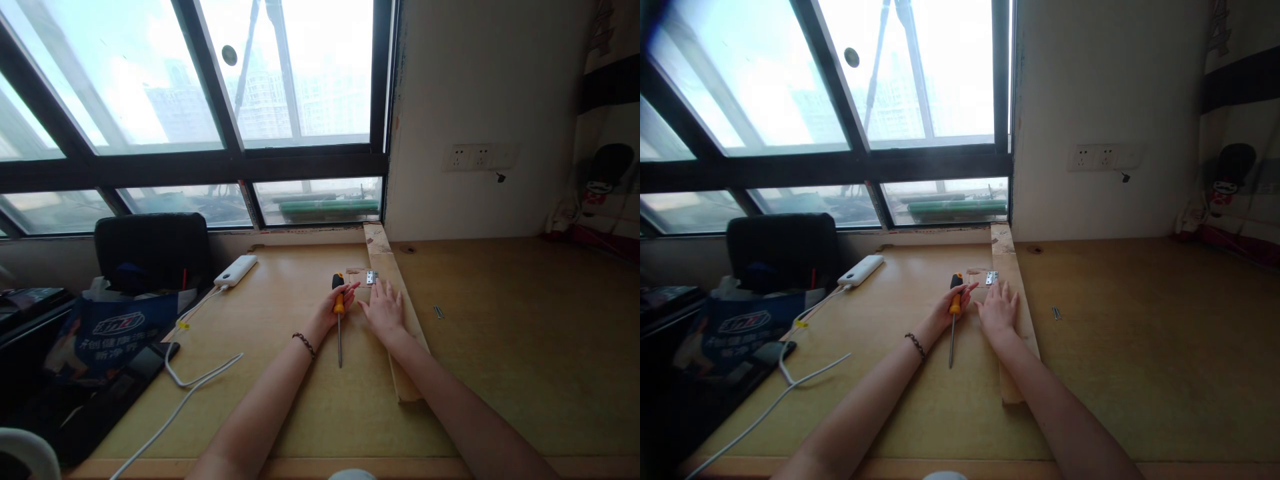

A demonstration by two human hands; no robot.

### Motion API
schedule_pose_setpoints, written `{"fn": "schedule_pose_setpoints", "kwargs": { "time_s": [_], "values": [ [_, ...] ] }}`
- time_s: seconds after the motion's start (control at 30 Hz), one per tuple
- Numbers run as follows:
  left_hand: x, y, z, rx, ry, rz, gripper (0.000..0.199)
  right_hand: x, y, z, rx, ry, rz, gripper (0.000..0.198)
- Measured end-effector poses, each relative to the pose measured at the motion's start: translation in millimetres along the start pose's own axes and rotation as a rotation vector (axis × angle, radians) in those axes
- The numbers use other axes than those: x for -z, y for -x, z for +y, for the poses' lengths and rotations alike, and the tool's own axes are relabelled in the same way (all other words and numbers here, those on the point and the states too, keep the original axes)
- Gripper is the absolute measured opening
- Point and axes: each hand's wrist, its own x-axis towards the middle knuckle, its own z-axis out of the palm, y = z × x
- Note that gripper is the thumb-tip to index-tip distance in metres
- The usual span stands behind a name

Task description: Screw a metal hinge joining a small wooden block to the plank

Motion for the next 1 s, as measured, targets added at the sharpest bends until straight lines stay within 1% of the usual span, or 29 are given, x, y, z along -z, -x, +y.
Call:
{"fn": "schedule_pose_setpoints", "kwargs": {
  "time_s": [0.37, 0.57, 0.73, 0.87, 0.93, 1.0],
  "values": [
    [3, -2, 1, 0.003, 0.009, -0.028, 0.026, 0, 0, -5, -0.020, -0.019, -0.014, 0.060],
    [3, -3, 1, 0.010, 0.009, -0.034, 0.029, 1, -2, -2, 0.095, -0.015, -0.004, 0.054],
    [4, -2, 0, 0.004, 0.013, -0.034, 0.030, 1, -3, 2, 0.126, 0.027, 0.058, 0.052],
    [4, -5, -1, -0.009, 0.005, -0.025, 0.024, 5, -2, -2, 0.105, 0.033, 0.103, 0.050],
    [6, -10, -2, -0.037, -0.017, 0.009, 0.017, 11, -2, -2, 0.114, -0.001, 0.116, 0.048],
    [7, -17, -4, -0.064, -0.031, 0.062, 0.010, 21, -5, 5, 0.124, -0.063, 0.130, 0.042]
  ]
}}
